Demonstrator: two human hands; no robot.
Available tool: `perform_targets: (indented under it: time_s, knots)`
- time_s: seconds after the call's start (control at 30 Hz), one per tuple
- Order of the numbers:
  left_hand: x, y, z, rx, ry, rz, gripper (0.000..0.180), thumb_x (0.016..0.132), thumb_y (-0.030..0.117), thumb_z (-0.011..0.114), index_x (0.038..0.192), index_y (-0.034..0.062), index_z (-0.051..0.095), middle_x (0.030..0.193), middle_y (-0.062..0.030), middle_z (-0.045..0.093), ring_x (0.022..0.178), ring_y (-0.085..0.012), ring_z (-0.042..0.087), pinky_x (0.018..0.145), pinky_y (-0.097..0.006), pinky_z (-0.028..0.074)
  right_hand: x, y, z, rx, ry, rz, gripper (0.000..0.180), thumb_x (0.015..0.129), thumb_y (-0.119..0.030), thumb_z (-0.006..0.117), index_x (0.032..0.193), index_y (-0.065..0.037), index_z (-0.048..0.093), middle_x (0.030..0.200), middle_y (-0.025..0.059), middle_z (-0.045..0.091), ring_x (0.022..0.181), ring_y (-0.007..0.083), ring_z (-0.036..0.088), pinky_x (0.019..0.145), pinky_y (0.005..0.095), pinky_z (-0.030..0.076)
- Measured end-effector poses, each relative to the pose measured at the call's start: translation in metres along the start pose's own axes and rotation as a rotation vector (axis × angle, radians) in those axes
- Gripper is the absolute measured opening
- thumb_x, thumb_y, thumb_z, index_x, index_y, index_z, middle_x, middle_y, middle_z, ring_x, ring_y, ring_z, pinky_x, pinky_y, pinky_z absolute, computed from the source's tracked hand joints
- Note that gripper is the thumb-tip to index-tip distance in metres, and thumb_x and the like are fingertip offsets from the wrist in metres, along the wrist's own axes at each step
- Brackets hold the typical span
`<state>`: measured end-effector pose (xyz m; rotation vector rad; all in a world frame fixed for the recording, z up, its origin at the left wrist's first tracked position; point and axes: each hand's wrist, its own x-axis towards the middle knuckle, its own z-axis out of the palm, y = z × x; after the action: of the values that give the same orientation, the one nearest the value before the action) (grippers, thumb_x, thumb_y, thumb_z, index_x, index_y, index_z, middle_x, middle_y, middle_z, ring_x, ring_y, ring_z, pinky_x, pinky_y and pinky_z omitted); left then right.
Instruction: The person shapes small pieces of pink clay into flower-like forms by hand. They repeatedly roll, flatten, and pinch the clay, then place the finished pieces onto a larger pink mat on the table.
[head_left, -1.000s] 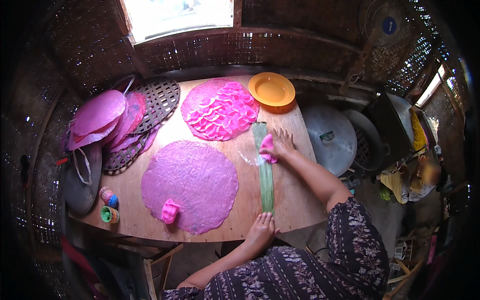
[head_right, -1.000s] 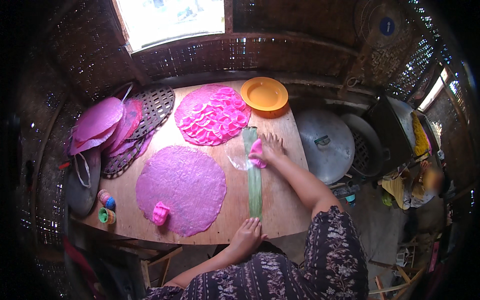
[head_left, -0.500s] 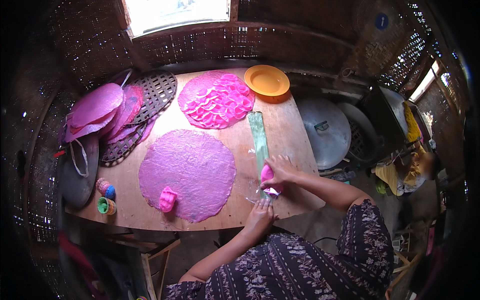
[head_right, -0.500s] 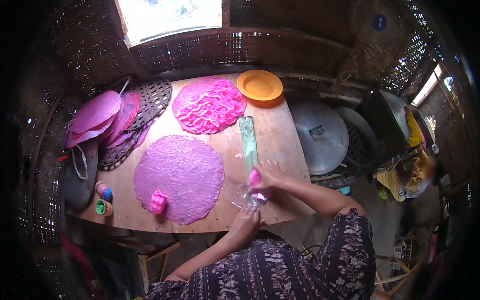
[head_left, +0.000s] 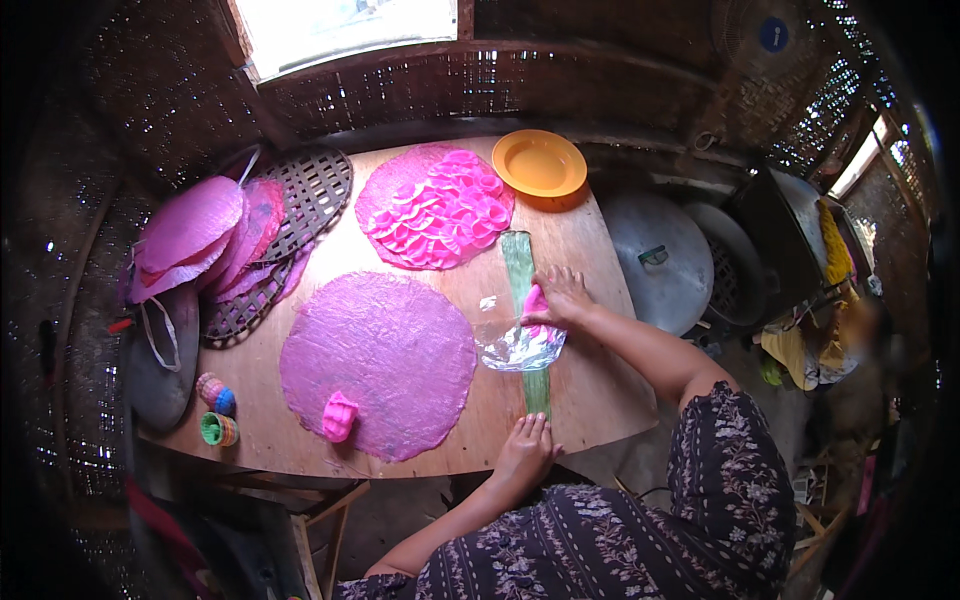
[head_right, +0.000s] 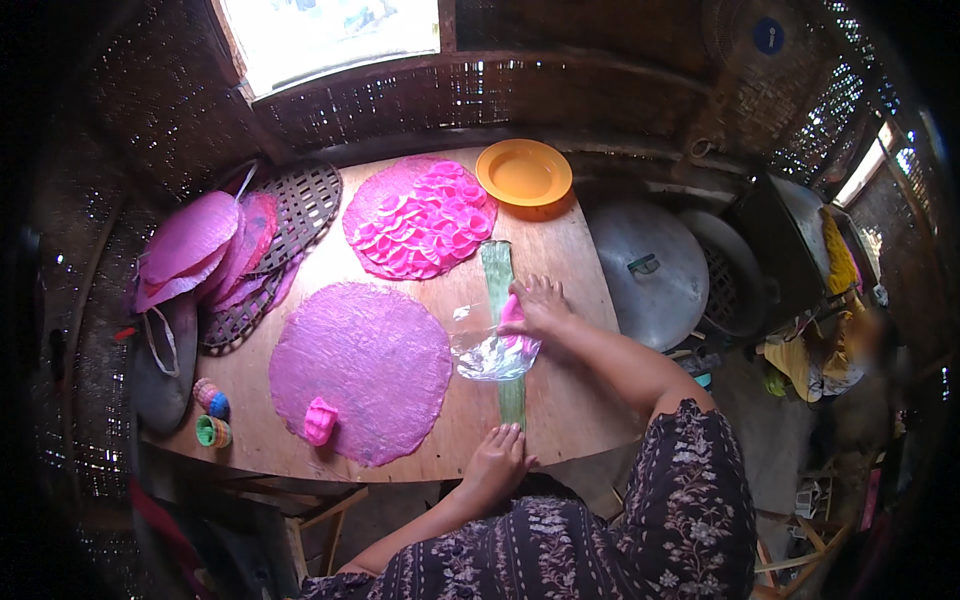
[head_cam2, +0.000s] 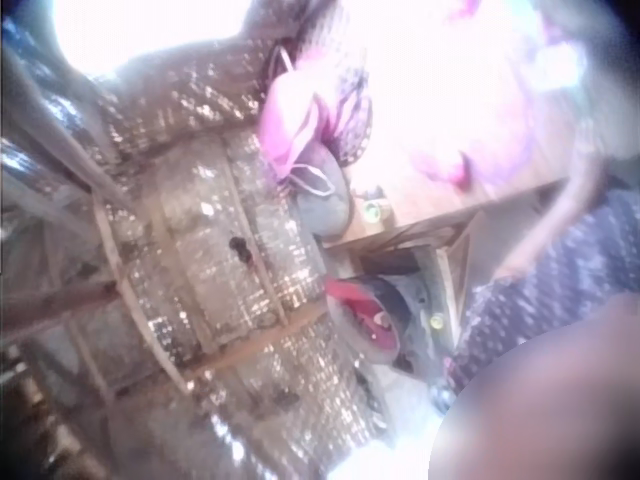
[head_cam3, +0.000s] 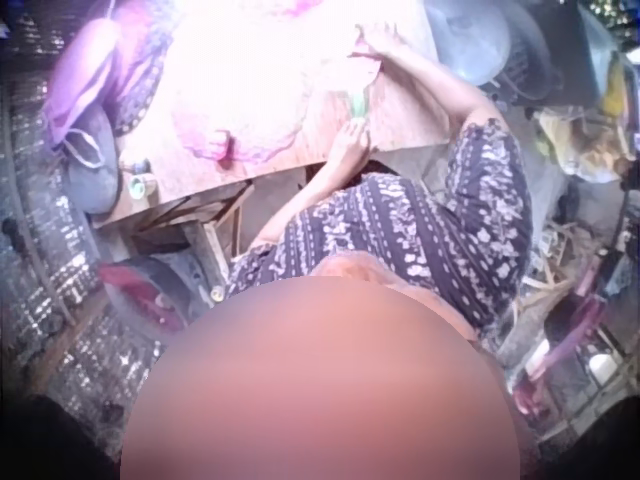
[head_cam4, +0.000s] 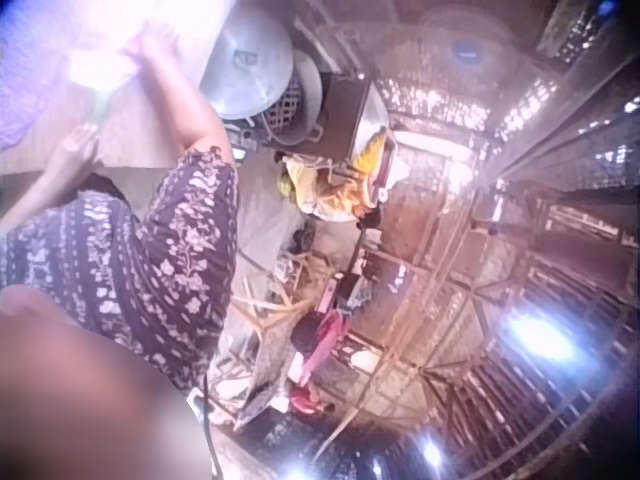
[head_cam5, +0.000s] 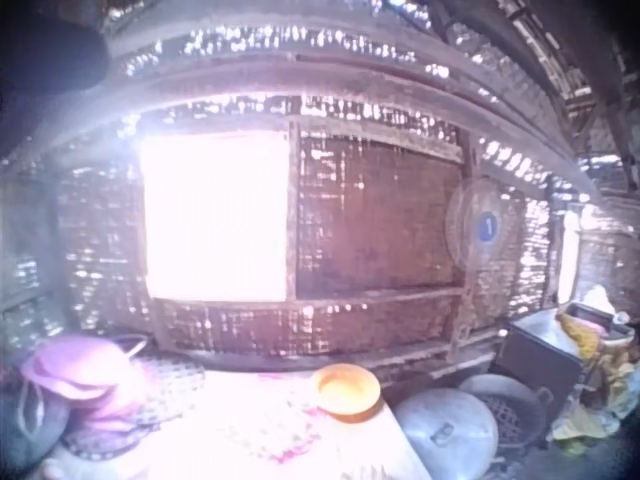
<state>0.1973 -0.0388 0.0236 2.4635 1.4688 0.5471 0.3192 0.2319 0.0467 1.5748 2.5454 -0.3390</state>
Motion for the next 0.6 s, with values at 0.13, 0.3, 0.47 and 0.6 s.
perform_targets:
  time_s: [0.13, 0.3, 0.47, 0.6]
  knots:
    - [0.0, 0.0, -0.002, 0.003, 0.009, -0.006, 0.046, 0.088, 0.032, 0.061, 0.111, -0.0085, 0.062, 0.119, -0.0237, 0.061, 0.116, -0.0339, 0.058, 0.104, -0.042, 0.04, 0.03, 0.01, -0.008, 0.021, 0.079, 0.031, 0.095, 0.065, -0.068, 0.072, 0.135, -0.011, 0.043, 0.133, 0.0229, 0.043, 0.128, 0.0416, 0.039, 0.105, 0.0575, 0.03]
    - [0.004, 0.005, -0.013, 0.063, -0.016, 0.028, 0.044, 0.088, 0.032, 0.061, 0.109, -0.006, 0.063, 0.116, -0.0244, 0.062, 0.111, -0.0344, 0.06, 0.101, -0.043, 0.043, 0.055, 0.003, -0.031, -0.014, 0.079, 0.057, 0.092, 0.063, -0.067, 0.074, 0.132, -0.014, 0.046, 0.132, 0.0222, 0.044, 0.125, 0.0408, 0.041, 0.103, 0.0563, 0.032]
    - [0.038, -0.036, -0.041, -0.681, -0.107, -0.383, 0.047, 0.084, 0.027, 0.071, 0.12, -0.0003, 0.058, 0.109, -0.0231, 0.063, 0.103, -0.0305, 0.062, 0.089, -0.036, 0.048, 0.027, -0.017, -0.062, 0.004, 0.198, -0.104, 0.08, 0.06, -0.059, 0.081, 0.118, -0.011, 0.053, 0.116, 0.0179, 0.055, 0.113, 0.0338, 0.053, 0.095, 0.0525, 0.04]
    - [0.086, -0.1, -0.05, -0.943, 0.772, -0.649, 0.06, 0.084, 0.029, 0.074, 0.13, -0.0015, 0.048, 0.109, -0.014, 0.064, 0.096, -0.0211, 0.062, 0.087, -0.035, 0.049, -0.017, -0.007, -0.07, 0.519, 0.184, -0.226, 0.076, 0.066, -0.059, 0.079, 0.115, -0.006, 0.055, 0.11, 0.0205, 0.057, 0.102, 0.0319, 0.059, 0.089, 0.0444, 0.047]
